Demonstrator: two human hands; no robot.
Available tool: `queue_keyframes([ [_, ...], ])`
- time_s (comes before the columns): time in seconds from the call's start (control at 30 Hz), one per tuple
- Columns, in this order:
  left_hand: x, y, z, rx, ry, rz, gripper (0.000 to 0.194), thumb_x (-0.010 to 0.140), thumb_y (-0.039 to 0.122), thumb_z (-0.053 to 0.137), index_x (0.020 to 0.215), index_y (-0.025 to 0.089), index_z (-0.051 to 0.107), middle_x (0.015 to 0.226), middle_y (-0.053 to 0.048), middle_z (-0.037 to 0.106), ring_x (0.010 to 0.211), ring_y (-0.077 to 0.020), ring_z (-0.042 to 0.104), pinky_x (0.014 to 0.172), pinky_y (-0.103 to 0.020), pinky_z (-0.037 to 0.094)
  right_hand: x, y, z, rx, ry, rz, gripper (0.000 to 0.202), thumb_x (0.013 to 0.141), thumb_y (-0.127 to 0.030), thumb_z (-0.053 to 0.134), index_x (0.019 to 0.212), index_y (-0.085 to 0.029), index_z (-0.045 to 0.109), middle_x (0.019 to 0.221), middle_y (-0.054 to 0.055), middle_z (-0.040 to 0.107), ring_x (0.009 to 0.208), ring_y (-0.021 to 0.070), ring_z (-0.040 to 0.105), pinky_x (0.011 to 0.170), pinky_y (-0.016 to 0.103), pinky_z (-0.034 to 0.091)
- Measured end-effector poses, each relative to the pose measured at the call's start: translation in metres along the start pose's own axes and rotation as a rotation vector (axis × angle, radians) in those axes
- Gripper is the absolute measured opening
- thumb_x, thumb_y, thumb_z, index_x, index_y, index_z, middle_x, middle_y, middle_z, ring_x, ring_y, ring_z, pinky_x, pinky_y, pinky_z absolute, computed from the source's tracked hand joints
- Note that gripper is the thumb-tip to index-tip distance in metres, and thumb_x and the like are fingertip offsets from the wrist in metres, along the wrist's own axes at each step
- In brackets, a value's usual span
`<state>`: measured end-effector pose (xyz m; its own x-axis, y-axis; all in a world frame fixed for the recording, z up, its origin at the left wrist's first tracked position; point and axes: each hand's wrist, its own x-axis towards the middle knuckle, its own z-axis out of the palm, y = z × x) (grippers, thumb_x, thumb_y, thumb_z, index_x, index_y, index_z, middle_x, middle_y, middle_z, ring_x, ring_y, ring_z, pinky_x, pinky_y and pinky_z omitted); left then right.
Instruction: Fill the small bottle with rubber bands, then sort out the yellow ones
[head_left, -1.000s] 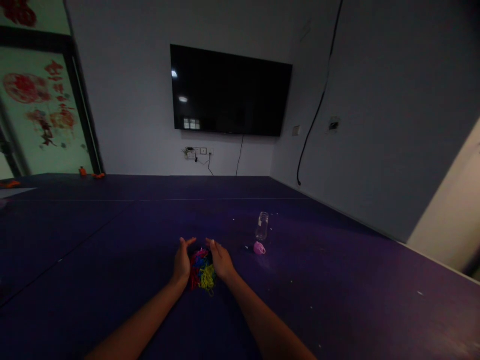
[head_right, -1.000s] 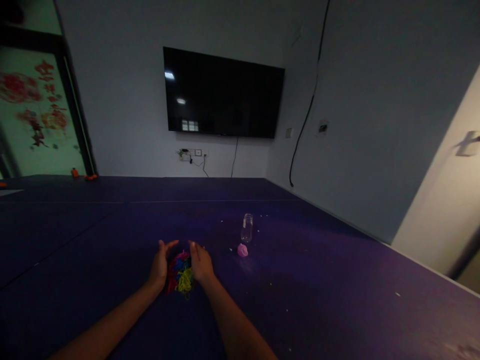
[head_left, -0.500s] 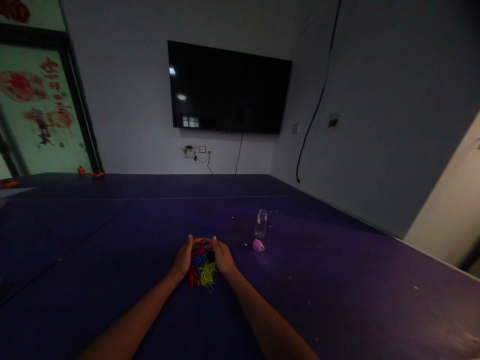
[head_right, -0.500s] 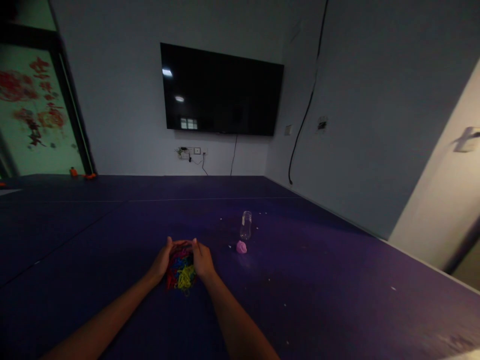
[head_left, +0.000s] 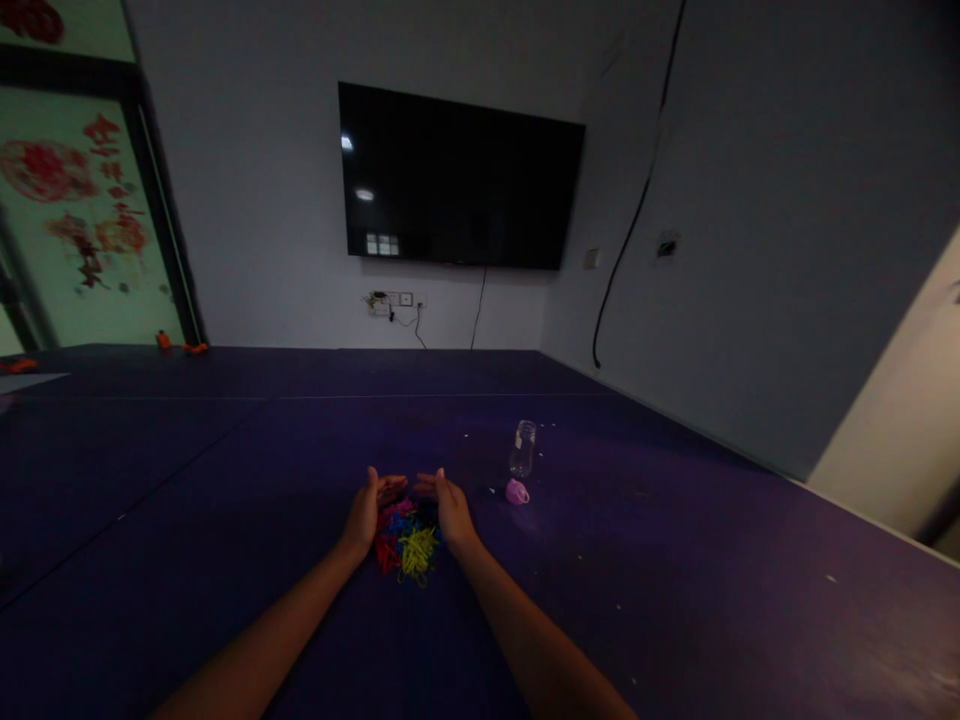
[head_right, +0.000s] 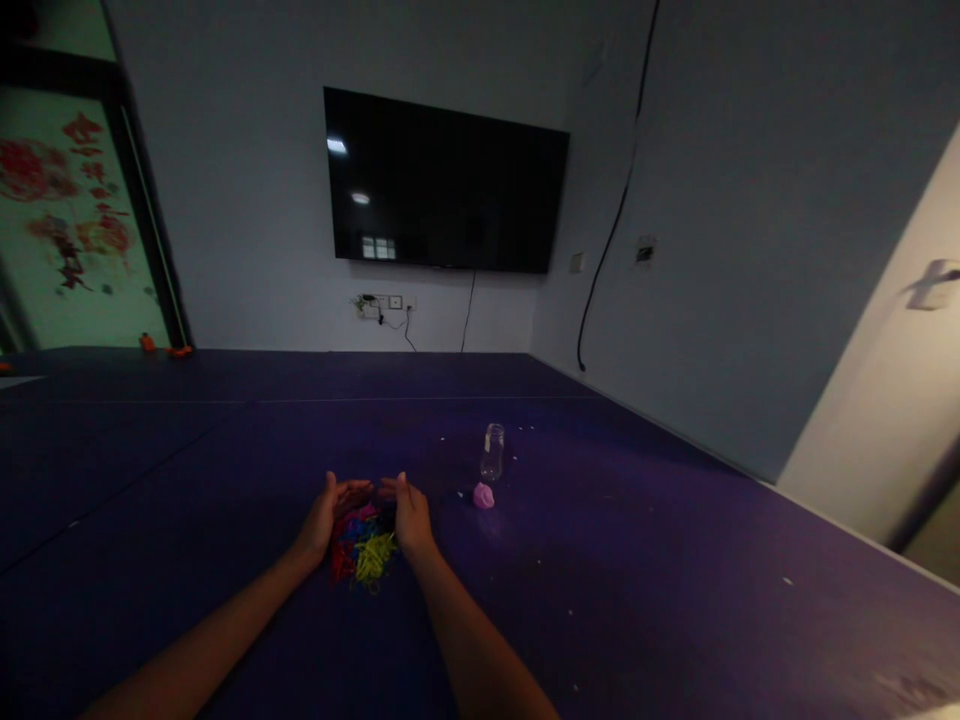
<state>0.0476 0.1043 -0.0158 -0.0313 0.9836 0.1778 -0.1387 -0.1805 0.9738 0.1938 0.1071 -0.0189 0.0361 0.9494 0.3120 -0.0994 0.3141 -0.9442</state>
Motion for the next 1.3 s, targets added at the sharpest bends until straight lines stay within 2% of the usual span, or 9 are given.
queue_keyframes([
  [0.17,0.001,-0.001,0.000,0.011,0.018,0.027,0.085,0.069,0.087,0.031,0.084,0.013,0.071,0.099,-0.016,0.072,0.103,-0.0317,0.063,0.097,-0.047,0.042,-0.001,-0.005,-0.004,-0.019,0.149,-0.050,0.074,0.082,-0.075,0.032,0.090,-0.013,0.072,0.085,0.013,0.072,0.084,0.0247,0.068,0.077,0.035,0.052],
  [0.37,-0.001,0.001,0.000,0.042,0.054,0.102,0.080,0.077,0.080,0.027,0.085,0.015,0.071,0.100,-0.015,0.072,0.106,-0.0310,0.062,0.099,-0.048,0.040,-0.007,-0.010,-0.010,-0.373,0.170,-0.276,0.053,0.092,-0.053,0.033,0.098,-0.015,0.070,0.099,0.013,0.070,0.097,0.0237,0.064,0.090,0.038,0.046],
  [0.53,0.000,0.001,-0.004,0.075,0.187,0.199,0.077,0.082,0.076,0.024,0.099,0.015,0.068,0.105,-0.013,0.071,0.114,-0.0280,0.058,0.108,-0.046,0.029,-0.004,-0.016,-0.022,-0.682,0.407,-0.483,0.046,0.093,-0.033,0.035,0.131,-0.013,0.048,0.129,0.015,0.054,0.124,0.0236,0.045,0.103,0.044,0.035],
  [0.7,0.003,-0.003,-0.005,0.088,0.248,0.215,0.077,0.083,0.075,0.024,0.102,0.014,0.067,0.104,-0.014,0.071,0.108,-0.0291,0.061,0.103,-0.048,0.035,0.008,-0.030,-0.049,-0.885,0.612,-0.580,0.048,0.090,-0.025,0.035,0.137,-0.015,0.040,0.141,0.016,0.041,0.132,0.0254,0.034,0.103,0.047,0.033],
  [0.8,0.005,-0.006,-0.004,0.091,0.266,0.218,0.080,0.082,0.077,0.023,0.100,0.014,0.068,0.110,-0.016,0.068,0.110,-0.0298,0.060,0.102,-0.048,0.037,0.020,-0.043,-0.073,-0.988,0.704,-0.546,0.049,0.089,-0.026,0.036,0.136,-0.016,0.041,0.142,0.016,0.040,0.133,0.0282,0.032,0.101,0.049,0.032],
  [0.9,0.007,-0.008,-0.005,0.105,0.283,0.219,0.077,0.083,0.076,0.025,0.102,0.015,0.068,0.119,-0.015,0.064,0.117,-0.0294,0.055,0.103,-0.047,0.037,0.036,-0.054,-0.096,-1.050,0.764,-0.412,0.053,0.088,-0.031,0.039,0.138,-0.013,0.040,0.140,0.018,0.042,0.130,0.0306,0.036,0.099,0.047,0.034],
  [1.07,0.006,-0.009,-0.007,0.159,0.303,0.226,0.076,0.085,0.073,0.022,0.107,0.016,0.068,0.122,-0.016,0.063,0.113,-0.0312,0.058,0.093,-0.049,0.045,0.060,-0.064,-0.122,-1.133,0.644,-0.177,0.067,0.084,-0.039,0.049,0.142,-0.011,0.033,0.123,0.021,0.057,0.115,0.0328,0.051,0.089,0.042,0.040],
  [1.2,0.003,-0.006,-0.006,0.223,0.318,0.271,0.073,0.089,0.069,0.020,0.109,0.016,0.066,0.119,-0.016,0.064,0.108,-0.0312,0.060,0.086,-0.049,0.049,0.066,-0.068,-0.125,-1.084,0.569,-0.073,0.056,0.082,-0.038,0.053,0.131,-0.013,0.050,0.109,0.018,0.065,0.103,0.0313,0.058,0.084,0.040,0.042],
  [1.3,-0.003,0.000,-0.004,0.277,0.313,0.336,0.060,0.090,0.063,0.031,0.111,0.019,0.065,0.119,-0.013,0.064,0.113,-0.0295,0.057,0.094,-0.049,0.044,0.061,-0.071,-0.109,-0.875,0.597,-0.179,0.053,0.079,-0.039,0.056,0.125,-0.014,0.054,0.104,0.014,0.067,0.102,0.0284,0.059,0.085,0.038,0.044],
])
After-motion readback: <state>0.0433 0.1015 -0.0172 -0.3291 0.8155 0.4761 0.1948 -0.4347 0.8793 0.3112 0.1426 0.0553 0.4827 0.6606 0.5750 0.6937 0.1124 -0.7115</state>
